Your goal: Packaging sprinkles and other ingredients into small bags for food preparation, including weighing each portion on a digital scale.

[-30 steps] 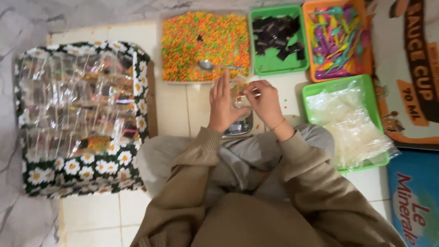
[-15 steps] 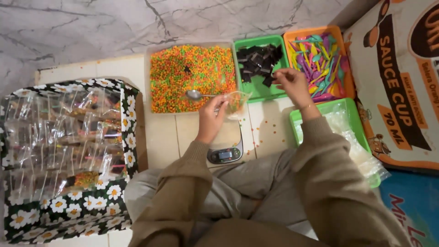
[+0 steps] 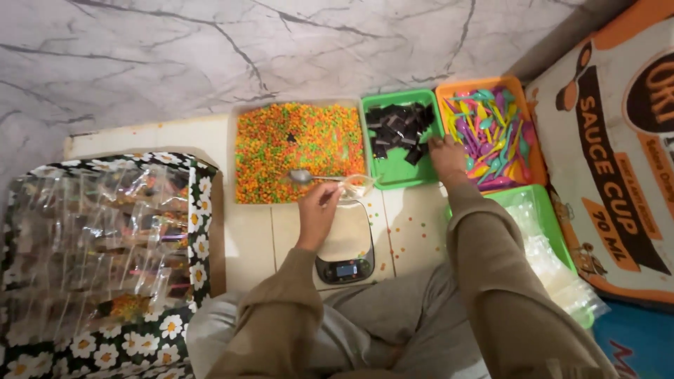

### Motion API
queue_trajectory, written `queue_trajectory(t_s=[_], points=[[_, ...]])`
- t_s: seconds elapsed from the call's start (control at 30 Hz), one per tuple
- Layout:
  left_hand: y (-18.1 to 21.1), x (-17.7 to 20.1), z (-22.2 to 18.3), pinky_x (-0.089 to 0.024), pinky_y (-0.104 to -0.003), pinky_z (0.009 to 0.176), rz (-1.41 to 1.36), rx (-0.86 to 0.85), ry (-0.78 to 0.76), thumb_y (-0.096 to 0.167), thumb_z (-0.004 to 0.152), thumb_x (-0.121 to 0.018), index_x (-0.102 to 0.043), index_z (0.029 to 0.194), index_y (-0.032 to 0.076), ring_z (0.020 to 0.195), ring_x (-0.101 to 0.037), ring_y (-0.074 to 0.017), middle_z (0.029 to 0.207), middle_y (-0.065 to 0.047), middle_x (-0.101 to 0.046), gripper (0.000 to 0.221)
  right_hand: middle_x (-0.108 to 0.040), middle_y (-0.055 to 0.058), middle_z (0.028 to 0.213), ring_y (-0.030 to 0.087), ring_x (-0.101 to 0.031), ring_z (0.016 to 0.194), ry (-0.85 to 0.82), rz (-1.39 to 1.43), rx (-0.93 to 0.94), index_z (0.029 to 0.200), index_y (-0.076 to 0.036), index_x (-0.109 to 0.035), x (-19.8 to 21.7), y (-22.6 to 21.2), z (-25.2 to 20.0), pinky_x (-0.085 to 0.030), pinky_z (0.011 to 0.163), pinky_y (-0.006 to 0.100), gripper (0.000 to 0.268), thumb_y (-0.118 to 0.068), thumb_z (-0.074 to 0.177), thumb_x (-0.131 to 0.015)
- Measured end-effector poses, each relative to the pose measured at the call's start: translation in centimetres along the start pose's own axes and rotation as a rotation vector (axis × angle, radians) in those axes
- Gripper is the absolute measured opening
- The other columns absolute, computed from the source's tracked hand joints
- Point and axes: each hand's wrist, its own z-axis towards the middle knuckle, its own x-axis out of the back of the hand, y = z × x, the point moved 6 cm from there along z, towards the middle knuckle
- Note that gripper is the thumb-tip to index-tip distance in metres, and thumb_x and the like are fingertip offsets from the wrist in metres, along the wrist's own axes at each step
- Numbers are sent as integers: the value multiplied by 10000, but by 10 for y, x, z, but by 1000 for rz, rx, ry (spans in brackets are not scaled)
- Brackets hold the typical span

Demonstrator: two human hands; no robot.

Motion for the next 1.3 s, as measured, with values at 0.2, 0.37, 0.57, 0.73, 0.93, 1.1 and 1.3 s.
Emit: queue_trajectory(t_s=[0.2, 0.37, 0.57, 0.73, 0.93, 1.1, 1.3], points=[[10, -1, -9, -626, -340, 807, -45, 33, -2, 90, 901, -810, -781, 1011, 36, 893, -758, -260, 909, -151, -771, 127, -735, -55, 818, 207, -613, 1049, 44, 51, 38, 852, -287, -794, -4, -3, -1, -514, 871, 341, 146, -191, 848, -684], [31, -8, -10, -628, -341, 799, -58, -2, -10, 87, 907, -803, -773, 1020, 19, 898, -762, -282, 917, -152, -767, 136, -750, 92, 908, 286, -720, 863, -2, 988, -238, 1111, -146, -753, 105, 0, -26, -602, 698, 426, 122, -193, 1034, -671], [61, -13, -13, -631, -338, 766, -35, -94, -27, 56, 920, -776, -766, 1020, 14, 895, -759, -309, 899, -171, -749, 110, -722, 120, 862, 217, -720, 776, 142, 1478, -43, 1172, -28, -711, 302, -11, -52, -618, 628, 333, 148, -44, 1031, -672], [79, -15, -13, -637, -311, 736, -40, -147, -2, 57, 912, -783, -780, 1006, 43, 876, -765, -280, 892, -132, -757, 95, -710, 209, 900, 379, -707, 865, 290, 1051, 400, 1121, -23, -756, 411, -26, -58, -613, 736, 437, 184, 51, 981, -663], [91, -18, -13, -632, -316, 738, -90, -195, -31, 45, 916, -775, -773, 991, 39, 852, -763, -255, 861, -122, -751, 75, -618, 92, 866, 232, -650, 847, 544, 382, 616, 1010, -41, -705, 432, -51, -67, -582, 763, 308, 75, -4, 1001, -640], [96, -16, -13, -631, -333, 746, -165, -196, 0, 20, 897, -787, -754, 1006, 12, 888, -760, -278, 870, -156, -739, 115, -554, 66, 819, 216, -600, 793, 663, 260, 561, 967, -51, -690, 457, -50, -73, -548, 709, 289, 71, -35, 1029, -658], [110, -11, -11, -637, -336, 725, -127, -203, -32, 19, 915, -760, -764, 998, 30, 867, -762, -300, 847, -150, -739, 84, -565, 57, 848, 222, -616, 814, 710, 215, 573, 1021, -69, -701, 452, -49, -76, -542, 721, 308, 83, -52, 1041, -623]])
